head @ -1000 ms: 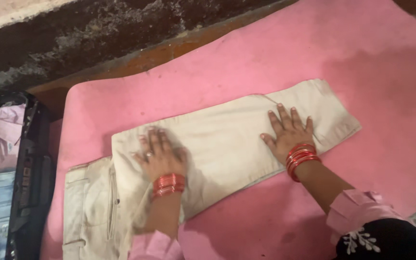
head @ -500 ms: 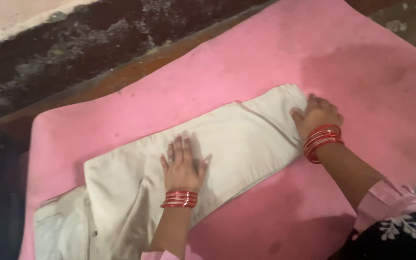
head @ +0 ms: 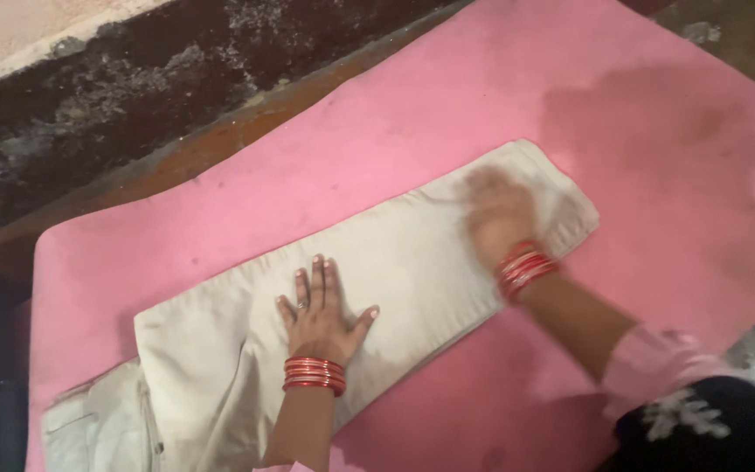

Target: The person folds a pair of blue jeans and then a pair of beige pants, smoothing them out on a pink floor mat before placing them into a black suitcase.

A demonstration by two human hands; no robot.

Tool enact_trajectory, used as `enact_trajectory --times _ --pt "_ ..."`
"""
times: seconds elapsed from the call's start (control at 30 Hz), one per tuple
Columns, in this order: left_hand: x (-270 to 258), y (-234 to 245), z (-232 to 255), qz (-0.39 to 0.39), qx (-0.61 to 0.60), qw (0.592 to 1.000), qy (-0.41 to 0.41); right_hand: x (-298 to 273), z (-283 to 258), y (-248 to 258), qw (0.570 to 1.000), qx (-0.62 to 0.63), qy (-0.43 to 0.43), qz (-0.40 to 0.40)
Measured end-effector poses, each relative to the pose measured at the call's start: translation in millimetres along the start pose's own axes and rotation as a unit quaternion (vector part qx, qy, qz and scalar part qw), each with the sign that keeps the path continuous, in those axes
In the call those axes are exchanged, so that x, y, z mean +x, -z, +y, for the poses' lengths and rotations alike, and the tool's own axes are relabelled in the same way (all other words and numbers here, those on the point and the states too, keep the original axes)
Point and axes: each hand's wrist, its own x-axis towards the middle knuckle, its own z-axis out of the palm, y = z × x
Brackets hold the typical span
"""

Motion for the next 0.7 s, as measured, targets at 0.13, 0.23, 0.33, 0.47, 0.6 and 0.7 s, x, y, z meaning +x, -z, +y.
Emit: enact_trajectory --times 0.13,0.23,0.33,0.47,0.6,0.7 --pt "1.7 -18.4 -35.4 -0.059 0.028 0.996 0.063 -25.2 -93.3 -10.7 0.951 -0.045 0.083 -0.294" --pt "-11.9 -32.6 -83.2 0.177 0.017 0.984 -0.006 -18.0 -46.2 -6.4 0.965 -0.050 0.019 -0.259" --pt "-18.5 -36.5 -92.7 0.123 0.043 0.991 0.007 -11.8 23.7 22.9 0.979 -0.084 -0.087 -0.163" --pt "-16.7 -32.7 -87.6 0.126 0.048 0.991 0.020 1.3 9.9 29.5 0.940 -0.171 -0.177 -0.235" --pt "-14.2 -28.2 -84.7 0.125 0.045 0.991 0.019 -11.3 -84.4 2.0 0.963 -0.060 0.066 -0.255" --pt "-13.1 -25.8 -84.2 0.098 0.034 0.994 0.032 -16.5 -123.6 -5.5 0.941 0.017 0.196 -0.274"
